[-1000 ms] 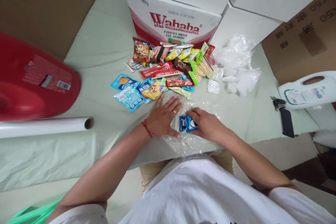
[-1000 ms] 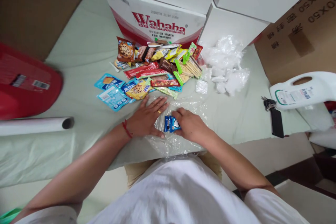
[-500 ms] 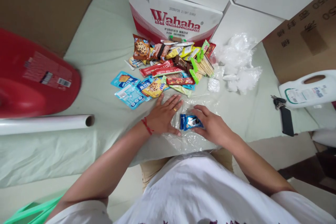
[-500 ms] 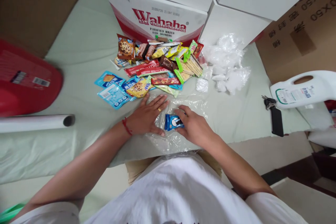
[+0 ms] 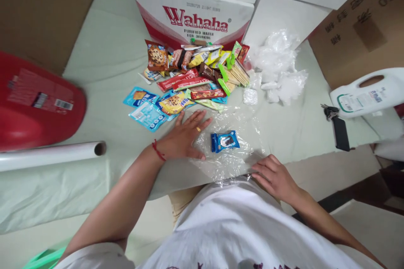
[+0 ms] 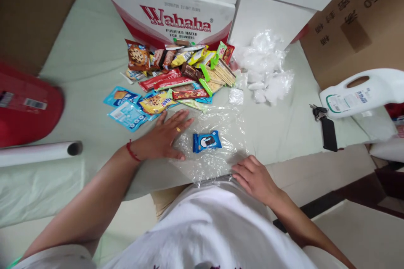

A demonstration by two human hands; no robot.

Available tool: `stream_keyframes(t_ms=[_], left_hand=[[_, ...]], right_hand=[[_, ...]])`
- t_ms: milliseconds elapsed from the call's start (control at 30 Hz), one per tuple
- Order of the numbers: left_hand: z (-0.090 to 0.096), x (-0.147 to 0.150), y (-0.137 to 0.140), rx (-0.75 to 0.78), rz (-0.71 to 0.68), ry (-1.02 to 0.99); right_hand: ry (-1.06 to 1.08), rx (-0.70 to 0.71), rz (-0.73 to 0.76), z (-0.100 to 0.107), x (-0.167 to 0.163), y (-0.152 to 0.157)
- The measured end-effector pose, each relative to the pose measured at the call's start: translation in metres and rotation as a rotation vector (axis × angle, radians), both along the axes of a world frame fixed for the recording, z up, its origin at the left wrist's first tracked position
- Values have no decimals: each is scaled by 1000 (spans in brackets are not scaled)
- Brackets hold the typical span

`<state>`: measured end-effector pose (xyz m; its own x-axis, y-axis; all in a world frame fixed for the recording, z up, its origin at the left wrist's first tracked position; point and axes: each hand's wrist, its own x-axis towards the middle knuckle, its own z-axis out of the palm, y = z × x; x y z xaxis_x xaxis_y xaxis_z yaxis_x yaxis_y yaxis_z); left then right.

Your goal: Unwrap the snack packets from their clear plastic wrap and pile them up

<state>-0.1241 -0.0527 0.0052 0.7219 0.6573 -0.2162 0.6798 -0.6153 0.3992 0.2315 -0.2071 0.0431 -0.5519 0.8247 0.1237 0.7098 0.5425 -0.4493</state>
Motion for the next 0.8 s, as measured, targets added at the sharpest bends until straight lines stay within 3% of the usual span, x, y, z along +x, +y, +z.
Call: stream_keyframes(t_ms=[167, 300, 567, 800], left_hand=[[6, -4, 0, -24, 0, 90], [8, -4, -3, -43, -7, 121], [8, -3, -3, -34, -22, 114], [9, -5, -4, -45, -8, 124]], right_hand=[[71, 67, 20, 3, -12, 7], [99, 143, -84, 7, -36, 33], [-144, -102, -7, 1, -84, 96], [-239, -142, -14, 3, -86, 102]])
